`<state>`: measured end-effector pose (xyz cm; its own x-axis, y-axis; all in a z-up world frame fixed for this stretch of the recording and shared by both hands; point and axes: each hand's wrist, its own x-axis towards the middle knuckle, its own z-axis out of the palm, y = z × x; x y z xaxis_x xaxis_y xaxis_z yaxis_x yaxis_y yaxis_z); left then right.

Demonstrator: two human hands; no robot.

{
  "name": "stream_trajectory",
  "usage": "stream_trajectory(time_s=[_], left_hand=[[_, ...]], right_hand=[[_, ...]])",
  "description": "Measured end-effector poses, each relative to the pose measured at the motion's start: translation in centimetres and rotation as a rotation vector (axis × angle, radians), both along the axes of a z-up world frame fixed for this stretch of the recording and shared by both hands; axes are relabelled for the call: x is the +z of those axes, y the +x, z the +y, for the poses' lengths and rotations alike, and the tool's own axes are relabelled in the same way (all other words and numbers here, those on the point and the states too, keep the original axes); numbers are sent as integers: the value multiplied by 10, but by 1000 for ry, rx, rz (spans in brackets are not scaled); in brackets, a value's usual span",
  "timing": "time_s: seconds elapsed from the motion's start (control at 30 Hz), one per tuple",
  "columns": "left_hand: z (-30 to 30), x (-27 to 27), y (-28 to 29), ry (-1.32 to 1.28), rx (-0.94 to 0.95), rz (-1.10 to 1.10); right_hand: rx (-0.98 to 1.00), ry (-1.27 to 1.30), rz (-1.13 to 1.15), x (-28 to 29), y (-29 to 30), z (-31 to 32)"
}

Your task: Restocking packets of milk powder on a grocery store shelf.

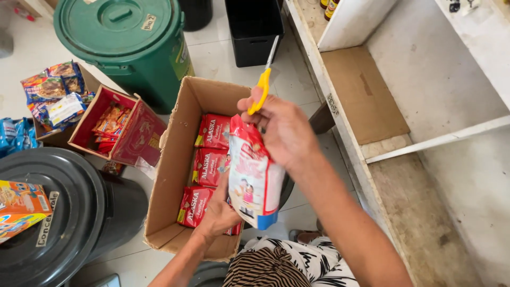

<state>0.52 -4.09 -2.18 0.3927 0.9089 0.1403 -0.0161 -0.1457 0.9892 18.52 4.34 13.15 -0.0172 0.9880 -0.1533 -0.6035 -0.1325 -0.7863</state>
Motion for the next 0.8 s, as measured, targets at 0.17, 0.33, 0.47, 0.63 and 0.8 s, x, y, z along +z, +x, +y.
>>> stream_trajectory(time_s=[0.17, 0.33, 0.47, 0.63, 0.8], left_hand=[[9, -58, -19, -276, 38, -193], [18, -36, -28, -160, 130, -472], [29, -3, -26, -431, 41, -1099], [46, 18, -25, -473, 348, -909], [48, 34, -31, -514, 347, -1006]], right_hand=[[23, -114, 5, 12, 18, 8], [-27, 192, -30, -22, 35, -6], [-23, 242, -19, -68, 37, -31], [52, 166, -112, -107, 29, -75], [192, 179, -109, -115, 37, -111]])
